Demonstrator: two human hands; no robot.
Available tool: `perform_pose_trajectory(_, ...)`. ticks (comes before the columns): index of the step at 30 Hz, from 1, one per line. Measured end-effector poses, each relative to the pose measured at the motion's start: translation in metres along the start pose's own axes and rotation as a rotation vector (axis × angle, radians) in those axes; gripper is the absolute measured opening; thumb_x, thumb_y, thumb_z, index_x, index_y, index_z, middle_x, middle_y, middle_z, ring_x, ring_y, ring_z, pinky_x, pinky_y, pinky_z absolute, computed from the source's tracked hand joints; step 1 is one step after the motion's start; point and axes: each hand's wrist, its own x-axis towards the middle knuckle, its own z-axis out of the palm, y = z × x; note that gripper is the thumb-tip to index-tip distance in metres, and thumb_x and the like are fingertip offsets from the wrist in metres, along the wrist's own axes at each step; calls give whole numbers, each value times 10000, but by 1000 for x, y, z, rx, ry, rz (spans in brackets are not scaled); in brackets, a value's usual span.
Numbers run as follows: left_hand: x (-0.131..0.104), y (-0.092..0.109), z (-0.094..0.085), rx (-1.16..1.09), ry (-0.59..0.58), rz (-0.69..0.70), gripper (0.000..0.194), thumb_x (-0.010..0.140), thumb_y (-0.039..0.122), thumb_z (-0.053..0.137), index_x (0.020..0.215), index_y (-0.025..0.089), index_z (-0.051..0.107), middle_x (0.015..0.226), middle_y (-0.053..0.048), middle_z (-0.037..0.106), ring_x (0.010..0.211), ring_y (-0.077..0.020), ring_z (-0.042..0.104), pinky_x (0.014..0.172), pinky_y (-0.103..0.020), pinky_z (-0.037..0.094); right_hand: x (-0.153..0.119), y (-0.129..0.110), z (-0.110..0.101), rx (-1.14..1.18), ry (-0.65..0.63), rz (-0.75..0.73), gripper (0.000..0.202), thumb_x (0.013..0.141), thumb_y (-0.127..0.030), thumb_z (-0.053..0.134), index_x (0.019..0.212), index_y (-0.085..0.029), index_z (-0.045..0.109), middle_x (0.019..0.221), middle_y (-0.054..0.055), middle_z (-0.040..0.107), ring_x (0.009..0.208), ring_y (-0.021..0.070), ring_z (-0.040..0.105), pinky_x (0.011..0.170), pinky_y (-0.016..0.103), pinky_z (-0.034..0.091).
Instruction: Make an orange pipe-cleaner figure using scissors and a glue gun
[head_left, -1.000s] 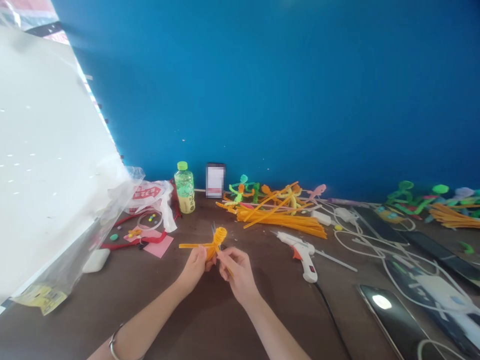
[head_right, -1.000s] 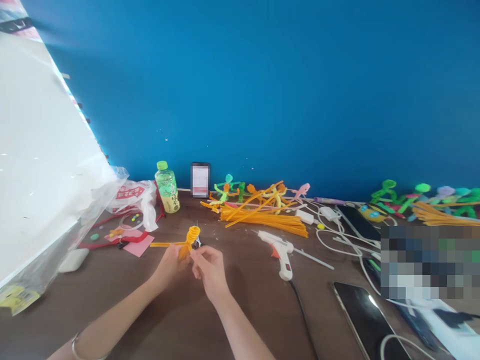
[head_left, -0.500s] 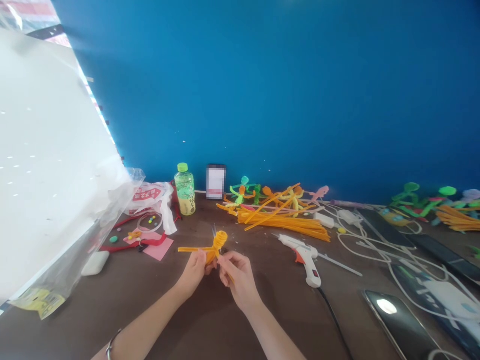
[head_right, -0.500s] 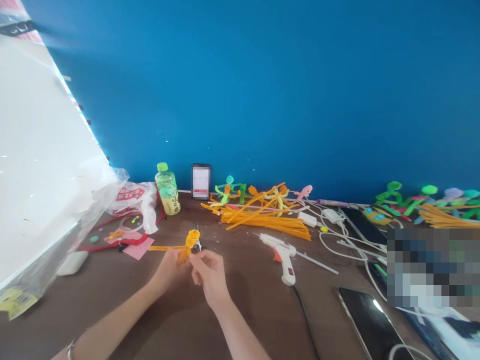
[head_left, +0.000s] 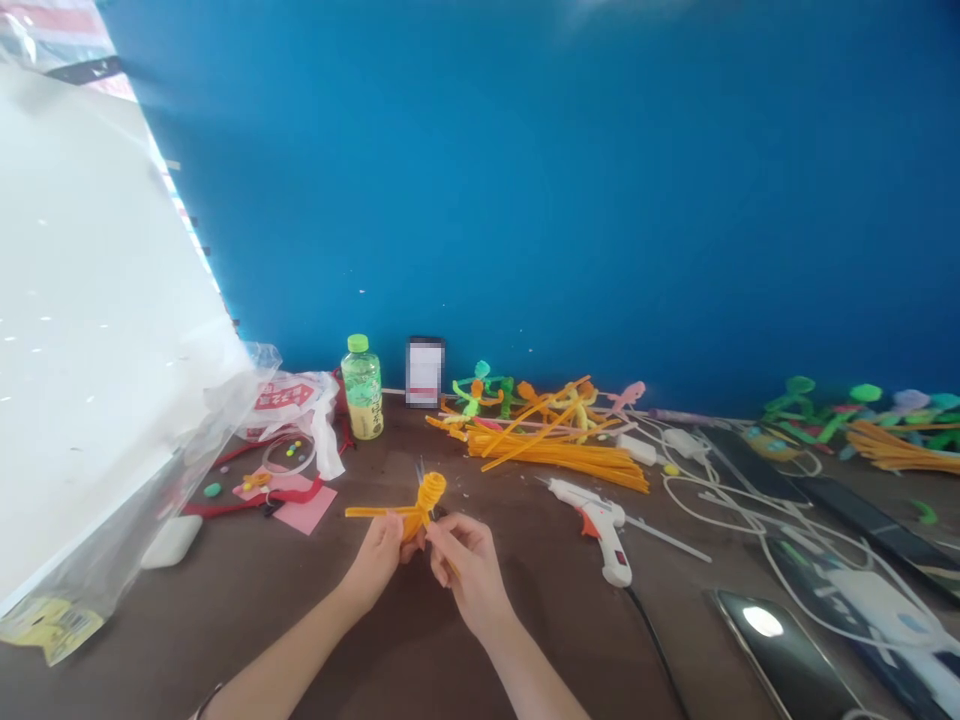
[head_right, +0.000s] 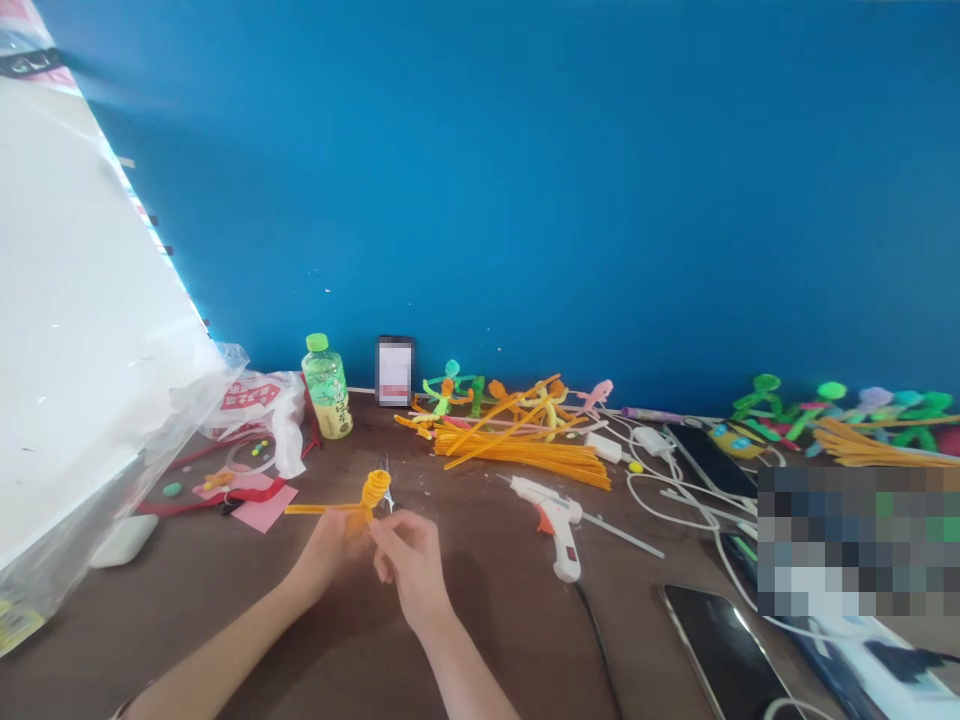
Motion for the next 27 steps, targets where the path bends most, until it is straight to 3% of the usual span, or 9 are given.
perform_pose_trajectory(7,1,0,1,-12,4,-28,537,768,593,400,537,121,508,432,33,335,441,-68,276,438,-206,232,1,1,0,5,-6,-6,258,685,-308,689,553,-146,538,372,-71,418,295,33,329,331,186,197)
perform_pose_trajectory(16,0,7,2,-2,4,-17,534,767,597,395,518,133,481,438,25,345,458,-76,272,444,-213,230,0,-1,1,-4,-3,-1,251,677,-310,694,552,-139,558,386,-59,450,299,33,340,333,186,192)
perform_pose_trajectory(23,-3,8,1,-8,-14,21,562,791,617,285,545,142,456,477,29,336,463,-78,279,462,-224,231,-2,-5,4,-1,0,4,257,663,-305,702,535,-137,556,439,-32,516,309,32,351,341,191,191)
perform_pose_trajectory(27,-3,10,2,33,-30,22,516,786,588,351,535,145,442,472,35,325,459,-75,275,464,-228,226,-2,-6,5,3,3,7,249,658,-302,705,538,-140,559,433,-37,502,309,32,344,343,193,198)
